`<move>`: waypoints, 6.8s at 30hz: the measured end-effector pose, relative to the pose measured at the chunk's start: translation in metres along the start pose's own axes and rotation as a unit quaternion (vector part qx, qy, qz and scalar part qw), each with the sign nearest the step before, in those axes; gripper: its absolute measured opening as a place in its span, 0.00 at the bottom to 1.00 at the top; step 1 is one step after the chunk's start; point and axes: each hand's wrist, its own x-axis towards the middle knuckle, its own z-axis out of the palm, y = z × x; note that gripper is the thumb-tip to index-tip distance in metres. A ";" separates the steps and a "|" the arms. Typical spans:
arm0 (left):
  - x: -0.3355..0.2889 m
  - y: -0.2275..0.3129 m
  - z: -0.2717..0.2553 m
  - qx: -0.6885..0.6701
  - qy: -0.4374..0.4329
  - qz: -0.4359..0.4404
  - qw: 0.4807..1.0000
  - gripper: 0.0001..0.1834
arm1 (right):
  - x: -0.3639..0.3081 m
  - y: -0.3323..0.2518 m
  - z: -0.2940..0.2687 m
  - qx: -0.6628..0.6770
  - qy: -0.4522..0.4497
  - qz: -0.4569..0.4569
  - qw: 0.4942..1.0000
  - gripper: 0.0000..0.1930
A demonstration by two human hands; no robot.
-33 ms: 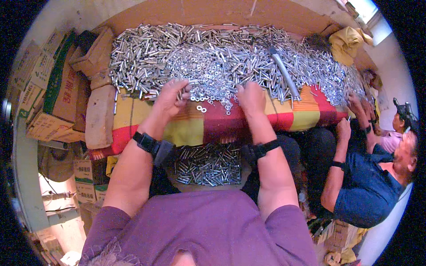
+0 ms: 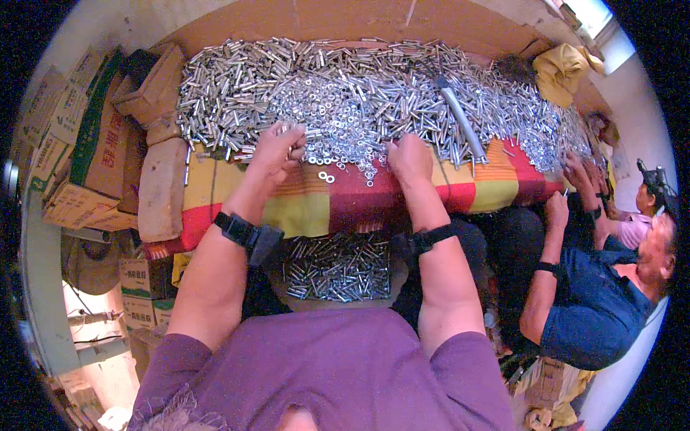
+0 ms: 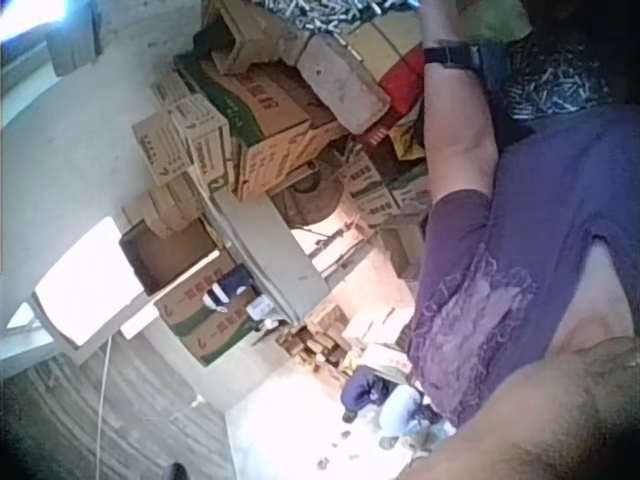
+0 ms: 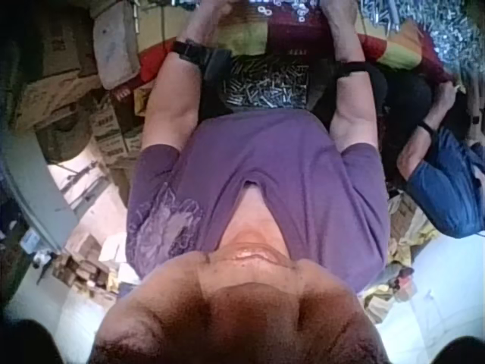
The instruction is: Assembling bolts by sliding washers and other components onto them.
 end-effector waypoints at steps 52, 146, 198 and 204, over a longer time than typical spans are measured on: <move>-0.032 -0.008 0.020 -0.208 -0.056 -0.134 0.967 0.07 | -0.059 -0.074 0.013 0.315 -0.012 -0.177 0.932 0.19; -0.073 -0.009 0.021 -0.250 -0.127 -0.210 0.937 0.07 | -0.097 -0.094 -0.016 0.410 0.177 -0.250 0.859 0.25; -0.022 -0.029 -0.035 0.397 0.215 0.091 0.888 0.07 | -0.025 -0.067 0.051 0.151 0.075 -0.449 0.878 0.17; -0.024 -0.028 -0.034 0.302 0.251 0.115 0.913 0.04 | -0.061 -0.056 0.037 0.131 0.006 -0.493 0.860 0.21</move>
